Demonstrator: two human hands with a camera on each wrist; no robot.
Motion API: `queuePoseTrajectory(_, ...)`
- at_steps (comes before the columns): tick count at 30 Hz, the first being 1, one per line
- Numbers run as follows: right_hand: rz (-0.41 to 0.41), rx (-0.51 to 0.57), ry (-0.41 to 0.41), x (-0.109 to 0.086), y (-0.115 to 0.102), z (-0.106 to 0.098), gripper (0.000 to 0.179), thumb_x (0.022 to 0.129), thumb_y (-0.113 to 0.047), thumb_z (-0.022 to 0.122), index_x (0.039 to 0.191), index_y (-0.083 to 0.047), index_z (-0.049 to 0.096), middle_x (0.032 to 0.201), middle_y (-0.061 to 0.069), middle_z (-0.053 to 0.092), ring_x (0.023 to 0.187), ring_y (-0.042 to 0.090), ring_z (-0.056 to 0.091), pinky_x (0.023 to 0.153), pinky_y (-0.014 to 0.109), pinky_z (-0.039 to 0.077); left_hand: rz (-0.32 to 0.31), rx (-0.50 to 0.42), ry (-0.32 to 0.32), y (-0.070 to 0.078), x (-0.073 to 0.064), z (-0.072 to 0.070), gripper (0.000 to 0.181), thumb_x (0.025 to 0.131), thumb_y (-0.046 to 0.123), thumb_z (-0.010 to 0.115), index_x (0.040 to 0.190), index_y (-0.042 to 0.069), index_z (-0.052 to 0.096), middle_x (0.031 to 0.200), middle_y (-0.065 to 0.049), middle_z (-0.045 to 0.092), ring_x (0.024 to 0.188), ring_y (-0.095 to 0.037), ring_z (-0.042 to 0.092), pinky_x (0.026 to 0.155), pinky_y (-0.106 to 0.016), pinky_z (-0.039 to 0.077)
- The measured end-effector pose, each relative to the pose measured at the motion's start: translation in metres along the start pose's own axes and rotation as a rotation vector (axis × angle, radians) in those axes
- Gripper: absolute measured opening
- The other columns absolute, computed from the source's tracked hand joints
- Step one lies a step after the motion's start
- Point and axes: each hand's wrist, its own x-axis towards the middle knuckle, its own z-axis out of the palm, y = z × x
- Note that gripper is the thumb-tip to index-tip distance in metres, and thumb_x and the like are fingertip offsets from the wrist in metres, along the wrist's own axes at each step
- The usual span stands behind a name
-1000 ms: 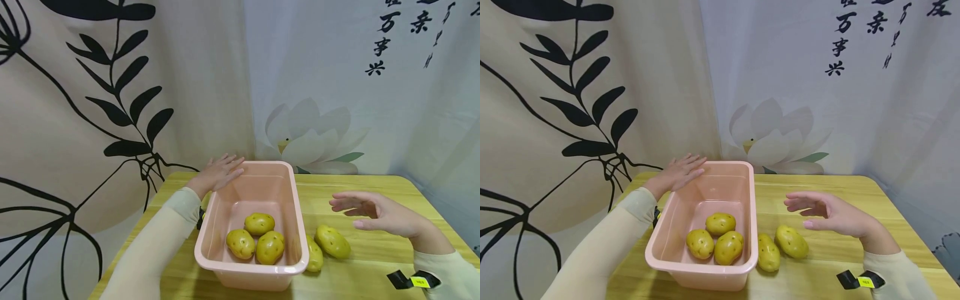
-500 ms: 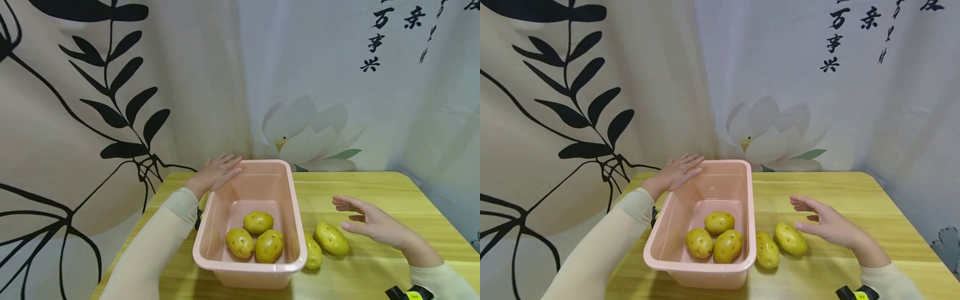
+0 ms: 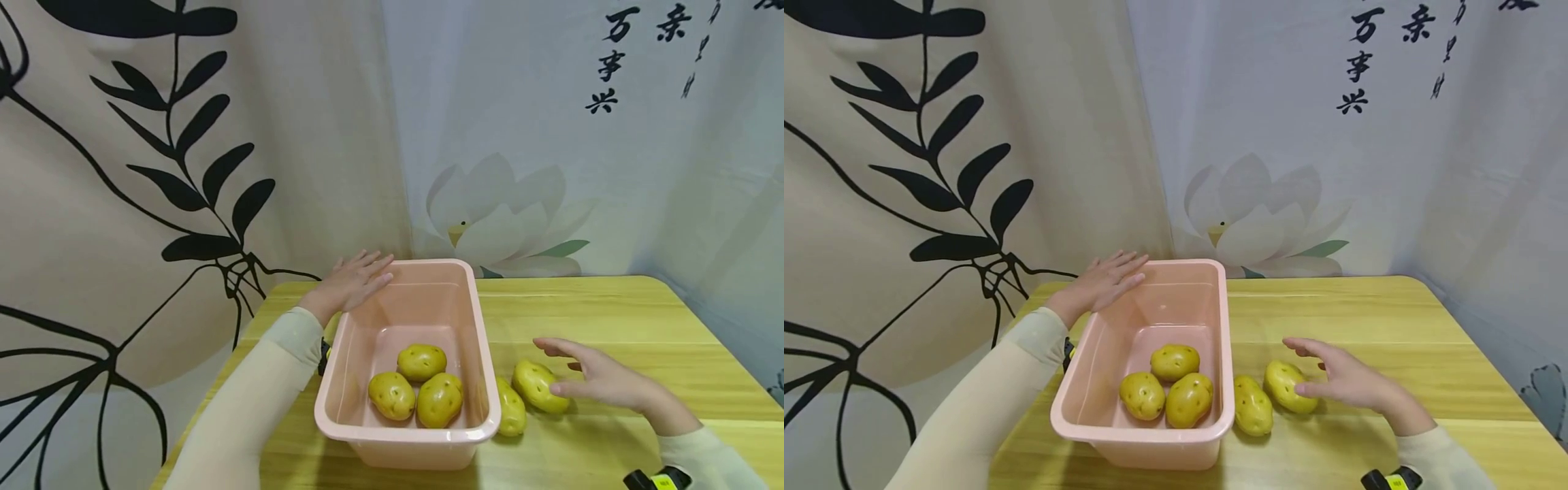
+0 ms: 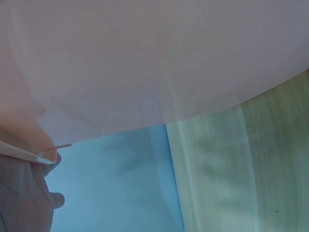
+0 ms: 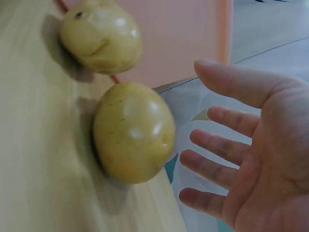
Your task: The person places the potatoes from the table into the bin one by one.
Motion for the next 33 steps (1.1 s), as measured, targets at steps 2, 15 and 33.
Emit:
queuePoseTrajectory(2, -0.017, -0.036, -0.001, 0.001, 0.004, 0.003, 0.067, 0.087, -0.026, 0.072, 0.145, -0.013, 0.041, 0.144, 0.007, 0.046, 0.126, 0.034, 0.045, 0.092, 0.063, 0.039, 0.001, 0.0, 0.002, 0.0, 0.0, 0.0, 0.07, 0.092, 0.073, 0.009, 0.153, 0.039, 0.015, 0.16, -0.001, 0.014, 0.147, -0.029, 0.004, 0.111, -0.063, 0.001)
queuePoseTrajectory(15, -0.079, -0.142, -0.008, 0.005, 0.012, 0.018, 0.074, 0.084, -0.035, 0.074, 0.144, -0.005, 0.042, 0.142, 0.007, 0.049, 0.126, 0.025, 0.047, 0.101, 0.027, 0.039, -0.015, 0.006, -0.008, 0.001, 0.001, -0.001, 0.073, 0.089, 0.076, 0.006, 0.153, 0.041, 0.013, 0.16, 0.0, 0.013, 0.147, -0.028, 0.004, 0.112, -0.061, 0.003)
queuePoseTrajectory(33, -0.022, -0.136, -0.035, 0.017, 0.015, 0.032, 0.071, 0.084, -0.039, 0.074, 0.144, -0.012, 0.044, 0.141, 0.005, 0.049, 0.126, 0.027, 0.046, 0.101, 0.03, 0.039, -0.019, -0.007, -0.012, 0.003, -0.002, -0.002, 0.067, 0.094, 0.07, 0.012, 0.153, 0.039, 0.014, 0.161, -0.001, 0.013, 0.147, -0.029, 0.004, 0.112, -0.061, 0.002)
